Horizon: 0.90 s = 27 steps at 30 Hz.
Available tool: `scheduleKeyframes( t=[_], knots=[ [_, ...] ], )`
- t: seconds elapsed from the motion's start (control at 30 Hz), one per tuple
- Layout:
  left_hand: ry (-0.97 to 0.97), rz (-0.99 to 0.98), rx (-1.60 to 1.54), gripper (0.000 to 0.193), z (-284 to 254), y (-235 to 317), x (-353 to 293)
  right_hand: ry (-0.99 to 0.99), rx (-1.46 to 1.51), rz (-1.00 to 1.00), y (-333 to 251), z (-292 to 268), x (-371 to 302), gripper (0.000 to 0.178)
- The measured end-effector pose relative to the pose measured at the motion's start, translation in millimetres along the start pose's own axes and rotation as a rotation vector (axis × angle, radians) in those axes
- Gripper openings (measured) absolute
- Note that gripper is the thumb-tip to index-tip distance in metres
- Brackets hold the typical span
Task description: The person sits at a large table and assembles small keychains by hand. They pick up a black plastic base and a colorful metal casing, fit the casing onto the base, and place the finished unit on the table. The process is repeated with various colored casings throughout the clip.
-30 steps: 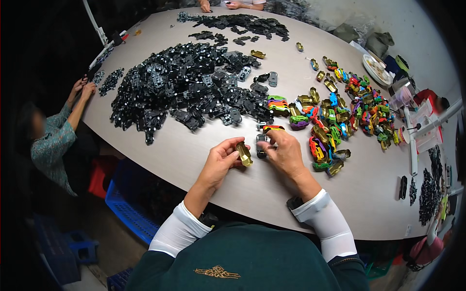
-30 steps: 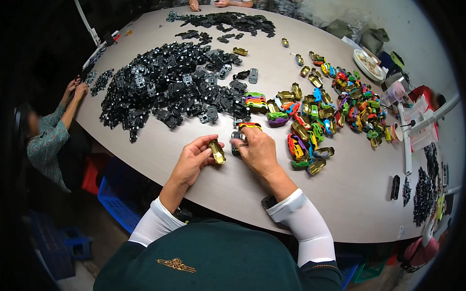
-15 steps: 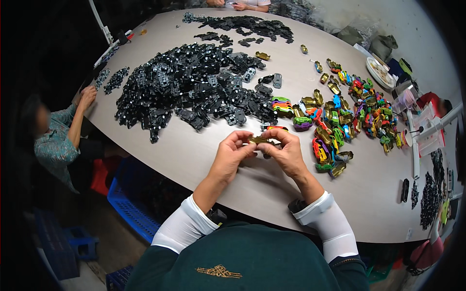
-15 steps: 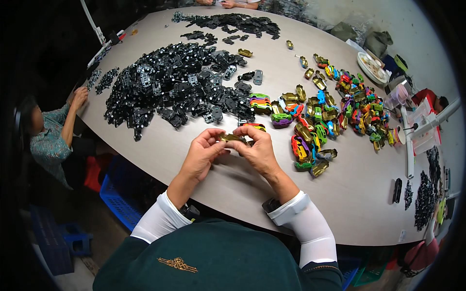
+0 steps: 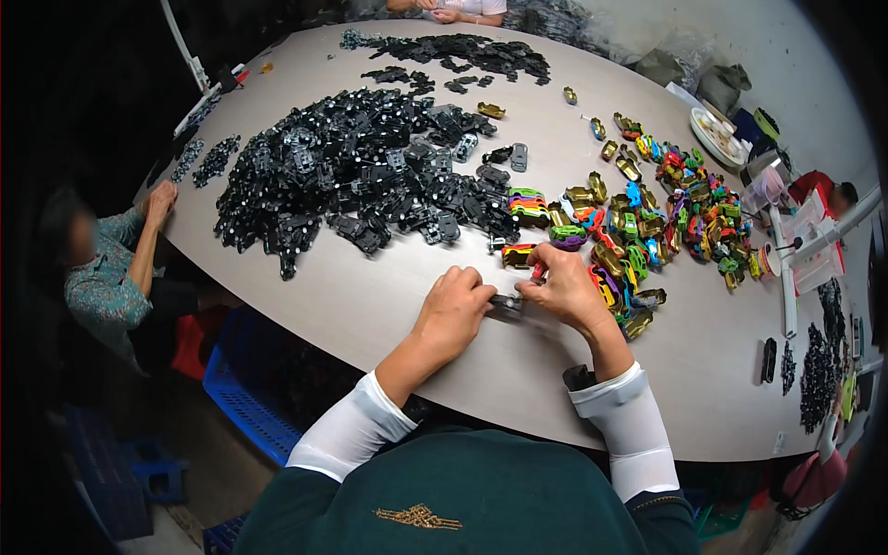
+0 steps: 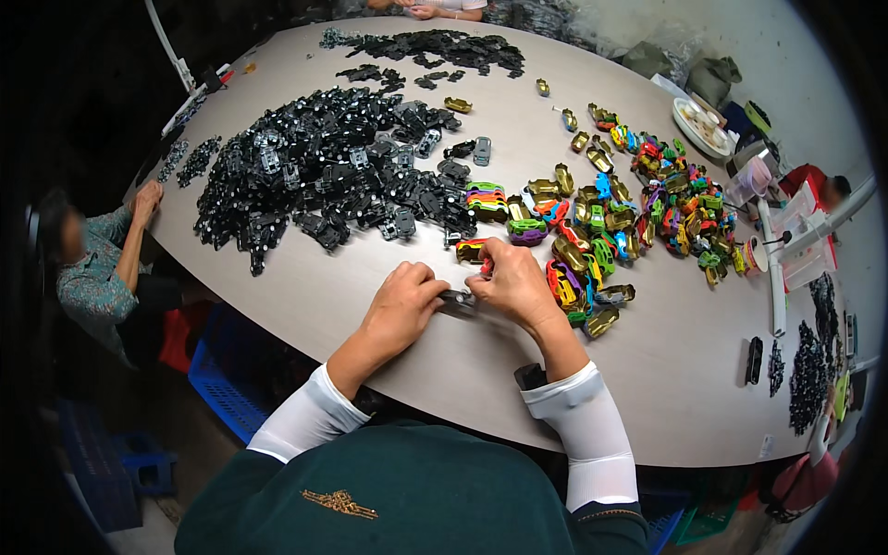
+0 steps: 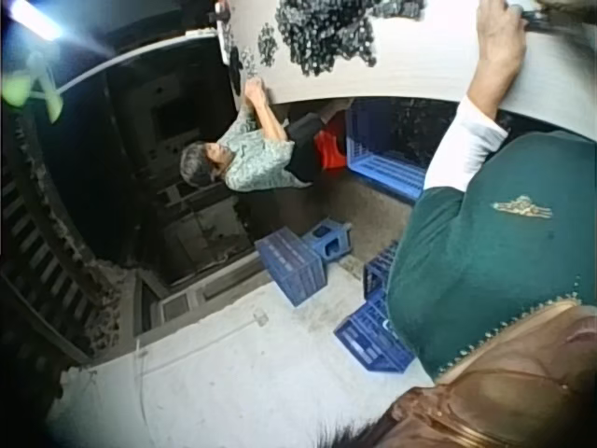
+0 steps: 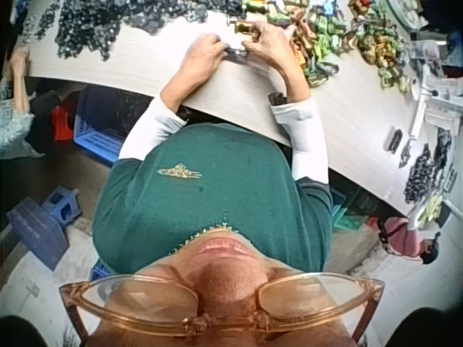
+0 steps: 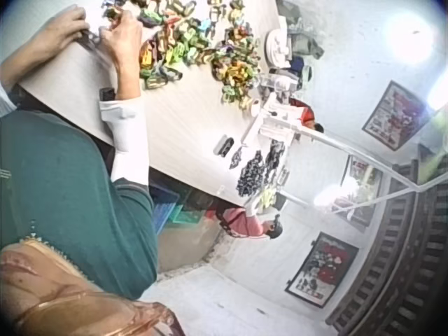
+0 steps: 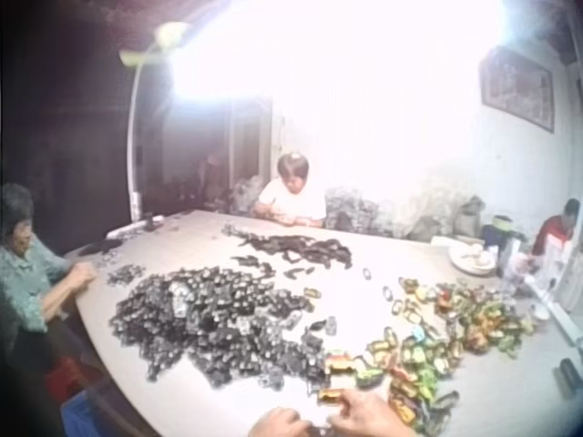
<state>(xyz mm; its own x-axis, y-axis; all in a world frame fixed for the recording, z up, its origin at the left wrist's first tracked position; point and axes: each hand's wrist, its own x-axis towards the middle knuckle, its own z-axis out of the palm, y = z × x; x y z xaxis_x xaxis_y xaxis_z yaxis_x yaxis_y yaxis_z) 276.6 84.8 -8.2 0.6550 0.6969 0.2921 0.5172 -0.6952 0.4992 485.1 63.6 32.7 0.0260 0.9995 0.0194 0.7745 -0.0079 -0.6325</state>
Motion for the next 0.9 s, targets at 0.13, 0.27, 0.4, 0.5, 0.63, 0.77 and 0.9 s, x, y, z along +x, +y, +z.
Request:
scheduleKeyframes(
  t=[0.13,0.27,0.4,0.5,0.63,0.77,0.9],
  knots=[
    [0.177,-0.202,-0.371,0.021,-3.0,-5.9,-5.0,0.129,0.020,-0.215,5.6,22.8,1.3,0.042],
    [0.094,-0.527,-0.861,0.015,-5.3,-18.3,-7.9,0.160,0.151,-0.257,8.7,38.5,5.3,0.044],
    [0.070,-0.591,-1.273,0.025,2.6,-28.0,-11.2,0.194,0.265,-0.258,6.8,46.3,5.3,0.047],
    [0.105,-0.565,-1.432,0.032,2.3,-19.1,-9.7,0.198,0.404,-0.200,7.6,48.2,5.4,0.048],
    [0.180,-0.574,-1.379,0.034,4.2,-17.2,-8.6,0.277,0.499,-0.288,6.3,44.9,4.7,0.042],
    [0.210,-0.577,-1.289,0.037,6.8,-15.7,-7.6,0.135,0.533,-0.267,-10.4,35.1,-2.4,0.040],
    [0.101,-0.504,-1.006,0.036,7.9,-21.5,-10.7,0.119,0.453,-0.363,-14.9,32.9,-4.2,0.040]
  ],
)
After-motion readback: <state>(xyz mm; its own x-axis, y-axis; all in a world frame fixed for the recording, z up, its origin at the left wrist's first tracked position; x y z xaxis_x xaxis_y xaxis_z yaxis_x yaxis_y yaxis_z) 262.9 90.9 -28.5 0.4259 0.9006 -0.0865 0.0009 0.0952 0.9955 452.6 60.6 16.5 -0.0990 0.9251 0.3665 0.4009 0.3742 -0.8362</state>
